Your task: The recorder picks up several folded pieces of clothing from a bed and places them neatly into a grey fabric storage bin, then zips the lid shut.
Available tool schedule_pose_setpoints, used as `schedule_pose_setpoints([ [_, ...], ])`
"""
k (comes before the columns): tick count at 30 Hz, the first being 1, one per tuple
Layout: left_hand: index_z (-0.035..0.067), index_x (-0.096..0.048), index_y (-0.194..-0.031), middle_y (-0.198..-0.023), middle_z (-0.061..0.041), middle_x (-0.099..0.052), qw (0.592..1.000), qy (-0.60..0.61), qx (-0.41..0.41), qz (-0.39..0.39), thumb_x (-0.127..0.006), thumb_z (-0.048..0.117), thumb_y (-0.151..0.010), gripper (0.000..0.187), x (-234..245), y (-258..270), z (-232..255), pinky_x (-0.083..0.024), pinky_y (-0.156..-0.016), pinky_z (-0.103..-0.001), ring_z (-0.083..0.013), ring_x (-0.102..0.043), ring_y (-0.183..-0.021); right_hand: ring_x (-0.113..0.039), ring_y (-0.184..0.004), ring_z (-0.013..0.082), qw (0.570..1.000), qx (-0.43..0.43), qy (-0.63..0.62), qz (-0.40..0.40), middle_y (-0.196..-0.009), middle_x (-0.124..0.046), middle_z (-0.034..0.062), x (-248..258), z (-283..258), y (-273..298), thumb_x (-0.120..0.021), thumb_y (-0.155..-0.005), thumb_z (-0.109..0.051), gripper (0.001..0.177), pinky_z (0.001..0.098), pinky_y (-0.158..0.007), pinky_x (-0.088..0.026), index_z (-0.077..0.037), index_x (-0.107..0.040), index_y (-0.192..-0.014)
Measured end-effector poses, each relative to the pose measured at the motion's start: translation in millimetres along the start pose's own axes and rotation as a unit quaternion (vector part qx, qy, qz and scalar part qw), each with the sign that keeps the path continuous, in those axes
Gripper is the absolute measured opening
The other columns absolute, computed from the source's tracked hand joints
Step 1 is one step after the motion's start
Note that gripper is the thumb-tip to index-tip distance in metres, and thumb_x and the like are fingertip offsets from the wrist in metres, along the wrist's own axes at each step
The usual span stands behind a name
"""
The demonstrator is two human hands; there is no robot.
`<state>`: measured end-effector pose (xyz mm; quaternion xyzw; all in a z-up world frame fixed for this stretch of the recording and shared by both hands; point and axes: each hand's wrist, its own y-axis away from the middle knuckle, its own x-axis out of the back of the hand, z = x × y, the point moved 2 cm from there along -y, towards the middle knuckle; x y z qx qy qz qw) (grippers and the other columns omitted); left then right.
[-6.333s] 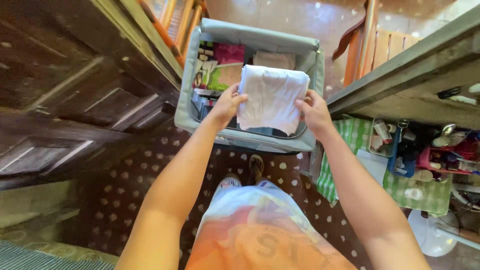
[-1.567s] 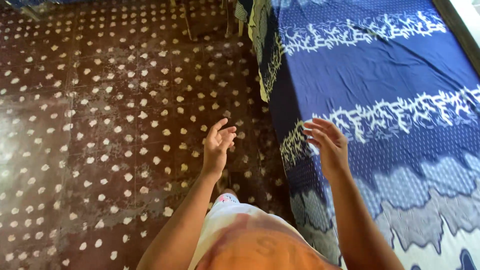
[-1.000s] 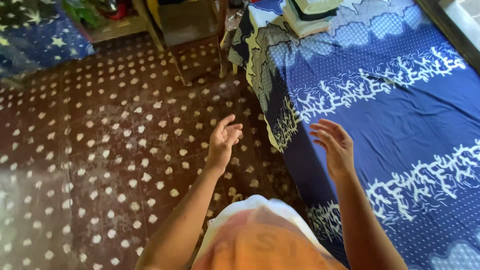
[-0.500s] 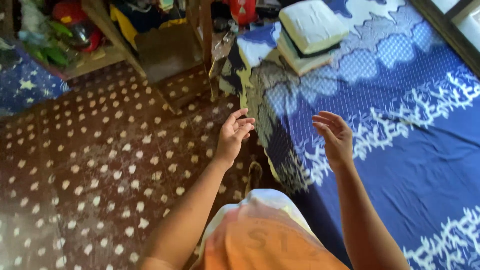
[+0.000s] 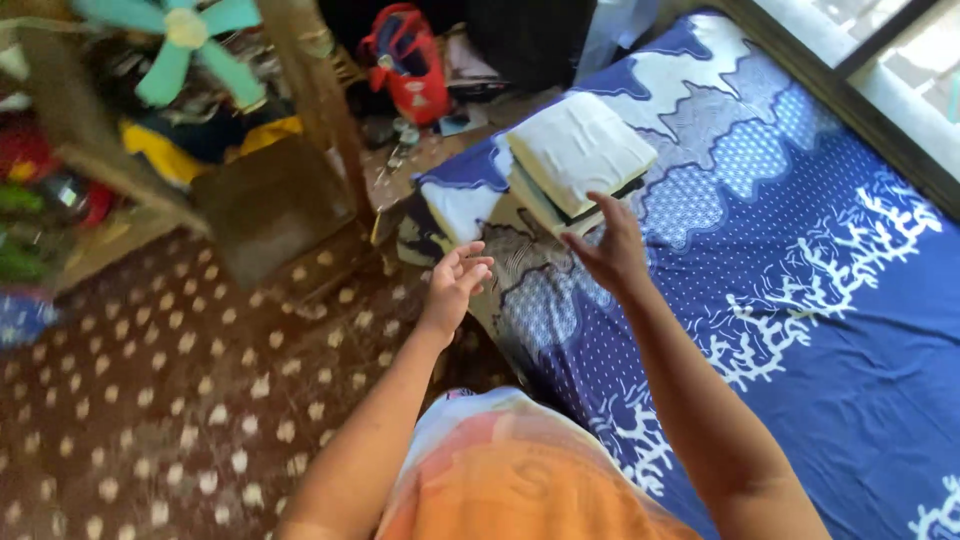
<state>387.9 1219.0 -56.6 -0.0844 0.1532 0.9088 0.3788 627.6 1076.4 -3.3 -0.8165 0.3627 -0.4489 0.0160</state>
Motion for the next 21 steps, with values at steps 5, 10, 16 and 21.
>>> schedule_pose_setpoints([
  [5, 0.012, -0.061, -0.131, -0.115, -0.002, -0.072, 0.996, -0.03, 0.072, -0.05, -0.065, 0.019, -0.094, 0.039, 10.7, -84.4, 1.4, -0.052, -0.081, -0.028, -0.0106, -0.067, -0.094, -0.045, -0.138, 0.0426, 0.996, -0.004, 0.087, 0.012, -0.148, -0.05, 0.0226, -33.3, 9.0, -42.7, -0.089, -0.074, -0.046, 0.089, 0.0533, -0.112, -0.037, -0.005, -0.05, -0.143],
  [10, 0.011, -0.065, -0.125, -0.114, -0.003, -0.073, 0.986, -0.051, 0.11, -0.115, -0.066, 0.019, -0.093, 0.033, 17.1, -157.2, 16.5, -0.051, -0.079, -0.03, -0.0128, -0.068, -0.095, -0.04, -0.136, 0.0463, 0.981, -0.036, 0.19, 0.008, -0.15, -0.043, 0.025, -60.1, 0.8, -68.7, -0.09, -0.064, -0.055, 0.102, 0.0569, -0.109, -0.031, -0.006, -0.048, -0.143],
  [16, 0.009, -0.065, -0.118, -0.111, -0.005, -0.074, 0.947, -0.112, 0.211, -0.215, -0.064, 0.024, -0.095, 0.027, 22.1, -232.5, 23.2, -0.056, -0.082, -0.036, -0.0181, -0.07, -0.097, -0.043, -0.138, 0.0406, 0.961, -0.126, 0.244, 0.011, -0.149, -0.048, 0.0167, -70.3, -19.0, -76.2, -0.087, -0.061, -0.043, 0.096, 0.0535, -0.113, -0.032, -0.011, -0.049, -0.143],
  [21, 0.008, -0.063, -0.125, -0.116, -0.01, -0.072, 0.901, -0.078, 0.31, -0.292, -0.053, 0.056, -0.098, 0.056, 6.7, -279.0, 30.7, -0.056, -0.089, -0.045, -0.0258, -0.069, -0.106, -0.05, -0.133, 0.0377, 0.972, -0.114, 0.193, 0.067, -0.141, -0.058, 0.0144, -68.8, -3.1, -79.9, -0.077, -0.075, -0.016, 0.065, 0.0505, -0.109, -0.037, -0.014, -0.057, -0.137],
])
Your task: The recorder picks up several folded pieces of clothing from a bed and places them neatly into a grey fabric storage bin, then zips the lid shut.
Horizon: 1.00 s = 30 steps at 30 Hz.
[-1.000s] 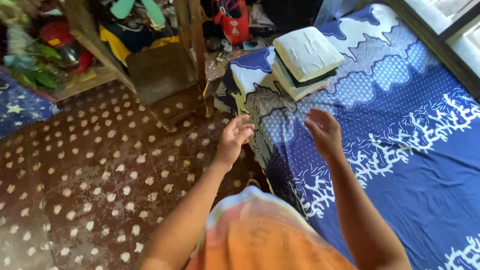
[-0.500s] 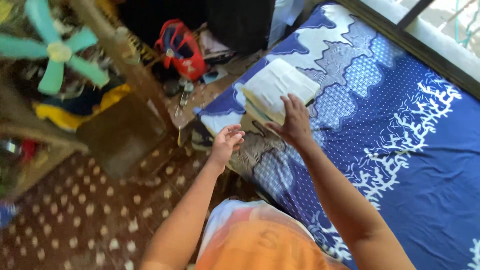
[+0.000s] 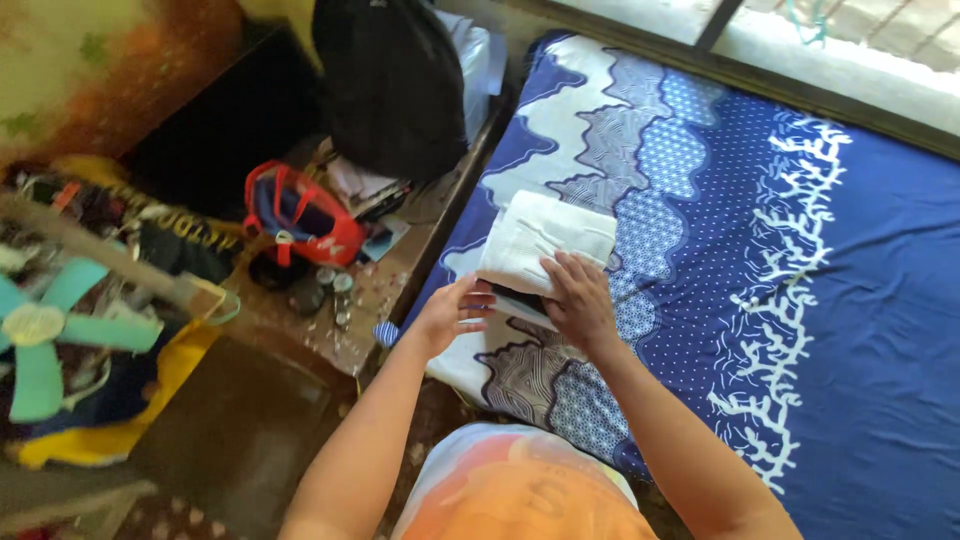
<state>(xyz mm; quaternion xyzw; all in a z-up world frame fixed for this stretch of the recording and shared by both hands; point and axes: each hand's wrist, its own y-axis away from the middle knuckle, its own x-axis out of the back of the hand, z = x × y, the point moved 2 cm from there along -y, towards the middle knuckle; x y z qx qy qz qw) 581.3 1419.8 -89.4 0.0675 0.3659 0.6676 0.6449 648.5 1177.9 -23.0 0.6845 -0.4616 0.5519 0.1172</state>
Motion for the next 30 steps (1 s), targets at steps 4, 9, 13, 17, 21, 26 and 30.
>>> schedule_pose_setpoints([
  [4, 0.01, -0.06, -0.134, -0.128, -0.013, -0.07, 0.985, 0.079, 0.079, -0.133, -0.036, 0.079, -0.09, 0.085, -9.3, -32.1, 28.7, -0.053, -0.095, -0.05, -0.0337, -0.067, -0.114, -0.055, -0.13, 0.0372, 0.998, -0.019, -0.045, 0.029, -0.139, -0.061, 0.0161, 15.2, 3.4, -9.6, -0.075, -0.078, -0.014, 0.06, 0.0494, -0.107, -0.04, -0.012, -0.06, -0.136],
  [9, 0.009, -0.048, -0.149, -0.148, -0.018, -0.053, 0.931, 0.18, 0.086, -0.307, -0.03, 0.092, -0.076, 0.112, -37.9, -60.0, 61.9, -0.048, -0.104, -0.055, -0.0373, -0.057, -0.129, -0.054, -0.133, 0.0374, 0.996, -0.009, -0.086, 0.035, -0.14, -0.062, 0.0163, 20.2, 9.6, -6.6, -0.074, -0.076, -0.012, 0.061, 0.0492, -0.111, -0.04, -0.012, -0.062, -0.136],
  [13, -0.001, -0.045, -0.15, -0.148, -0.02, -0.057, 0.892, 0.269, 0.102, -0.349, -0.042, 0.086, -0.081, 0.111, -33.0, -100.1, 52.7, -0.047, -0.109, -0.047, -0.0365, -0.059, -0.132, -0.052, -0.134, 0.0376, 0.997, -0.003, -0.082, 0.005, -0.142, -0.061, 0.0162, 23.4, 7.9, -1.7, -0.079, -0.077, -0.019, 0.061, 0.0497, -0.111, -0.038, -0.013, -0.063, -0.135],
  [17, 0.001, -0.053, -0.146, -0.133, -0.015, -0.068, 0.962, 0.112, 0.094, -0.231, -0.062, 0.048, -0.093, 0.072, -21.8, -136.7, 29.5, -0.054, -0.104, -0.045, -0.0288, -0.068, -0.117, -0.052, -0.135, 0.0353, 0.992, -0.007, -0.128, 0.021, -0.142, -0.06, 0.0151, 21.3, 13.2, 4.5, -0.081, -0.08, -0.031, 0.06, 0.0482, -0.112, -0.041, -0.015, -0.062, -0.134],
  [21, 0.004, -0.058, -0.138, -0.124, -0.016, -0.072, 0.977, 0.068, 0.097, -0.175, -0.061, 0.035, -0.085, 0.061, -43.3, -111.5, 48.7, -0.06, -0.092, -0.046, -0.0278, -0.074, -0.105, -0.063, -0.122, 0.0253, 0.837, -0.394, -0.378, 0.043, -0.138, -0.059, 0.0093, 16.6, 29.8, 22.4, -0.062, -0.091, -0.038, 0.056, 0.0449, -0.096, -0.06, -0.019, -0.056, -0.143],
  [26, -0.001, -0.057, -0.141, -0.125, -0.018, -0.07, 0.948, 0.094, 0.096, -0.288, -0.064, 0.037, -0.087, 0.066, -85.9, -92.6, 62.4, -0.058, -0.095, -0.047, -0.0295, -0.072, -0.107, -0.059, -0.129, 0.0253, 0.633, -0.427, -0.577, 0.291, -0.137, -0.063, 0.0114, 5.3, 78.6, 68.9, -0.05, -0.103, -0.05, 0.062, 0.0445, -0.108, -0.046, -0.008, -0.049, -0.148],
  [30, 0.0, -0.057, -0.139, -0.124, -0.018, -0.071, 0.91, 0.118, 0.154, -0.366, -0.064, 0.04, -0.085, 0.068, -137.7, -77.4, 52.7, -0.058, -0.096, -0.048, -0.0311, -0.072, -0.107, -0.059, -0.13, 0.0272, 0.513, -0.442, -0.682, 0.277, -0.141, -0.061, 0.0107, 42.8, 64.9, 93.8, -0.045, -0.098, -0.066, 0.08, 0.044, -0.11, -0.045, -0.006, -0.046, -0.151],
])
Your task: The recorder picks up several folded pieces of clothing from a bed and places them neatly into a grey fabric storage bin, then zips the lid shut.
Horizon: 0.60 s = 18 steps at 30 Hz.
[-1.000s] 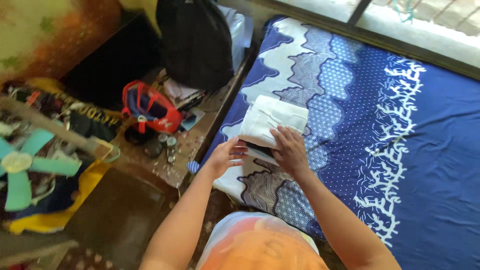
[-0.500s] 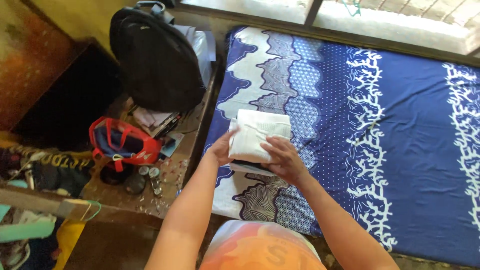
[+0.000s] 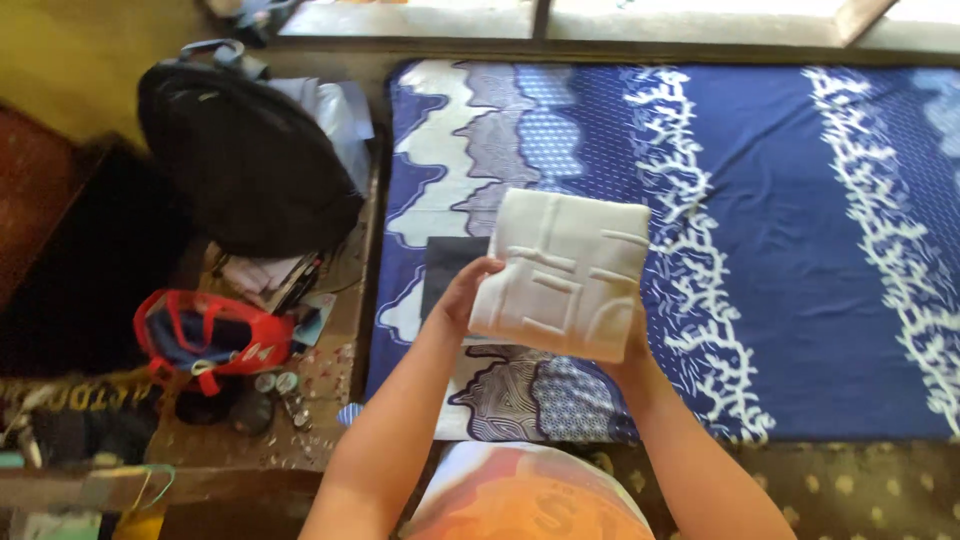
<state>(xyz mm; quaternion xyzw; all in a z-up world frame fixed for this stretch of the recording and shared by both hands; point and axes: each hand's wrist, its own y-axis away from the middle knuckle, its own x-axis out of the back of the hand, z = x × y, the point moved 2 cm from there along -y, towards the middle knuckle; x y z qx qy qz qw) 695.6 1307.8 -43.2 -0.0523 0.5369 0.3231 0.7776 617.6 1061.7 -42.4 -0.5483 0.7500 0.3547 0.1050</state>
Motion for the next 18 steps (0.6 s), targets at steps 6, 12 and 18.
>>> schedule_pose_setpoints([
  [6, -0.001, -0.055, -0.142, -0.127, -0.02, -0.069, 0.997, -0.052, 0.05, 0.01, -0.065, 0.036, -0.087, 0.067, -15.4, -55.9, -59.8, -0.058, -0.097, -0.046, -0.0313, -0.071, -0.109, -0.058, -0.129, 0.0368, 0.986, -0.033, -0.156, -0.052, -0.146, -0.058, 0.0213, 46.2, -48.3, 67.1, -0.049, -0.081, -0.086, 0.113, 0.0491, -0.107, -0.046, 0.003, -0.045, -0.15],
  [12, 0.006, -0.051, -0.149, -0.134, -0.015, -0.066, 0.992, -0.085, 0.098, -0.007, -0.067, 0.047, -0.091, 0.072, -65.8, -97.1, -131.0, -0.058, -0.098, -0.046, -0.028, -0.069, -0.115, -0.058, -0.127, 0.0304, 0.999, 0.05, -0.006, 0.014, -0.141, -0.058, 0.0157, 120.7, -79.4, 116.3, -0.066, -0.08, -0.069, 0.096, 0.0464, -0.106, -0.05, -0.006, -0.044, -0.149],
  [18, 0.011, -0.046, -0.149, -0.136, -0.014, -0.063, 0.981, -0.145, 0.121, -0.045, -0.069, 0.058, -0.083, 0.084, -137.8, -134.4, -205.0, -0.059, -0.096, -0.047, -0.0284, -0.068, -0.116, -0.061, -0.124, 0.0287, 0.985, 0.037, 0.092, 0.141, -0.138, -0.062, 0.0123, 206.1, -106.7, 176.1, -0.066, -0.083, -0.062, 0.087, 0.0439, -0.1, -0.051, -0.006, -0.048, -0.147],
])
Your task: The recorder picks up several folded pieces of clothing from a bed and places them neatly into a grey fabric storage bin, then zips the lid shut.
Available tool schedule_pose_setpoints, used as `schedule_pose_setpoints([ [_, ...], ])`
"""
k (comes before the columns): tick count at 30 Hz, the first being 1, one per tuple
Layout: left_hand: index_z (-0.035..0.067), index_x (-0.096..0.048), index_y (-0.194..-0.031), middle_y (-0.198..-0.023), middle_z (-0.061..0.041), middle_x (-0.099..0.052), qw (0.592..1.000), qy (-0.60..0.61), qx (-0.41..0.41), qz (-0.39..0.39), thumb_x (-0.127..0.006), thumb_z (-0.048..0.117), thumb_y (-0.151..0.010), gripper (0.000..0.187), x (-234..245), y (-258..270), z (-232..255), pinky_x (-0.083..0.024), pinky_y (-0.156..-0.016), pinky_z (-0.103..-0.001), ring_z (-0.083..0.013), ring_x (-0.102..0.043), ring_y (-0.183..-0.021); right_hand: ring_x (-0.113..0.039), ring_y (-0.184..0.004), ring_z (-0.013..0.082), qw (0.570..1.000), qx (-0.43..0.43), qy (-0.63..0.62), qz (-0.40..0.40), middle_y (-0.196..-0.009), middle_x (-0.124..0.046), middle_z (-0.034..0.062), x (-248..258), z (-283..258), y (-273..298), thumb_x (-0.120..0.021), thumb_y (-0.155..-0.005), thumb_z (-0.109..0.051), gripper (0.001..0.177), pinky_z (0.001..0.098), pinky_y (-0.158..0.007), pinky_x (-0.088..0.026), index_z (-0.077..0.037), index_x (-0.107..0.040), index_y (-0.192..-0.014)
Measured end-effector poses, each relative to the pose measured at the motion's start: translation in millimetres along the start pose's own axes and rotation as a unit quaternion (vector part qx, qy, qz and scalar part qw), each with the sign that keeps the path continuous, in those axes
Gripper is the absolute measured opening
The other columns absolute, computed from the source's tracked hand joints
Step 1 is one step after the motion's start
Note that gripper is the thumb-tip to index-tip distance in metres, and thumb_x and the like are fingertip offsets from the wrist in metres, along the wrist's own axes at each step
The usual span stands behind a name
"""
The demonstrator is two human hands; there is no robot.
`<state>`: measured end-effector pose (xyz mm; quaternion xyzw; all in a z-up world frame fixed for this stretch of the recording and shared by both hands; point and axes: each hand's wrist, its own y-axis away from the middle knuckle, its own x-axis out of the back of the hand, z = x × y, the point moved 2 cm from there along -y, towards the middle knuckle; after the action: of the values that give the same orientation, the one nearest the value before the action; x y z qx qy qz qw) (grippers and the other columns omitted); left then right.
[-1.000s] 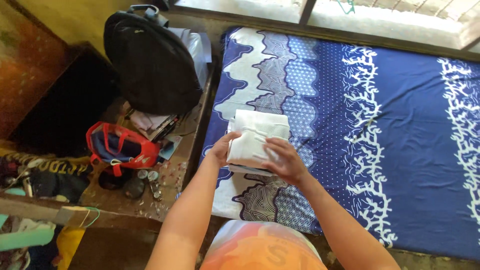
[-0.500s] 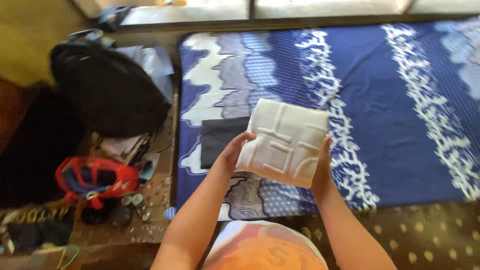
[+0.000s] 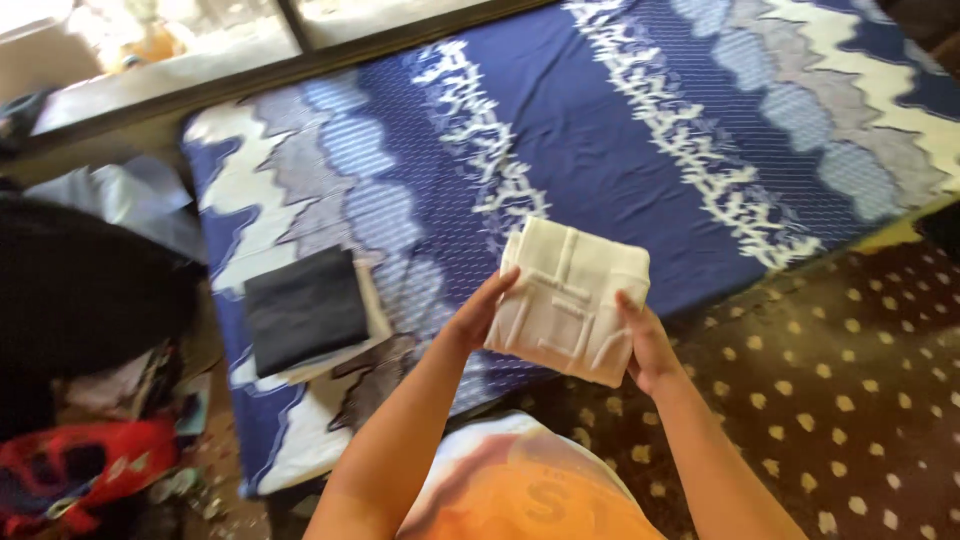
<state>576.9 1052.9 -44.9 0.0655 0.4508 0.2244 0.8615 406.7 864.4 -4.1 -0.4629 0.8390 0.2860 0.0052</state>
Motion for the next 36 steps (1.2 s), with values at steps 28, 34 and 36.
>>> schedule_pose_setpoints([
  [28, 0.0, -0.067, -0.12, -0.102, -0.013, -0.075, 0.917, -0.362, 0.14, -0.099, -0.073, 0.047, -0.089, 0.057, -321.6, -340.5, -218.0, -0.062, -0.076, -0.035, -0.0197, -0.074, -0.084, -0.057, -0.131, 0.0253, 0.894, 0.133, -0.075, 0.422, -0.143, -0.06, 0.0153, 399.6, -57.2, 103.7, -0.047, -0.092, -0.072, 0.089, 0.0401, -0.108, -0.044, -0.001, -0.051, -0.145],
  [34, -0.003, -0.064, -0.122, -0.101, -0.014, -0.074, 0.912, -0.325, 0.142, -0.207, -0.071, 0.049, -0.092, 0.06, -389.2, -438.6, -246.5, -0.061, -0.075, -0.034, -0.0178, -0.073, -0.082, -0.059, -0.123, 0.0227, 0.847, 0.108, -0.052, 0.517, -0.133, -0.064, 0.0116, 486.5, -89.5, 87.9, -0.048, -0.09, -0.072, 0.085, 0.0379, -0.103, -0.046, -0.003, -0.057, -0.14],
  [36, -0.002, -0.062, -0.121, -0.1, -0.013, -0.074, 0.893, -0.367, 0.166, -0.201, -0.069, 0.051, -0.092, 0.061, -413.9, -472.6, -250.3, -0.062, -0.076, -0.033, -0.0161, -0.072, -0.082, -0.063, -0.111, 0.0198, 0.836, 0.144, -0.078, 0.524, -0.117, -0.068, 0.0102, 516.5, -100.4, 78.6, -0.051, -0.094, -0.068, 0.076, 0.0343, -0.096, -0.051, 0.0, -0.062, -0.127],
])
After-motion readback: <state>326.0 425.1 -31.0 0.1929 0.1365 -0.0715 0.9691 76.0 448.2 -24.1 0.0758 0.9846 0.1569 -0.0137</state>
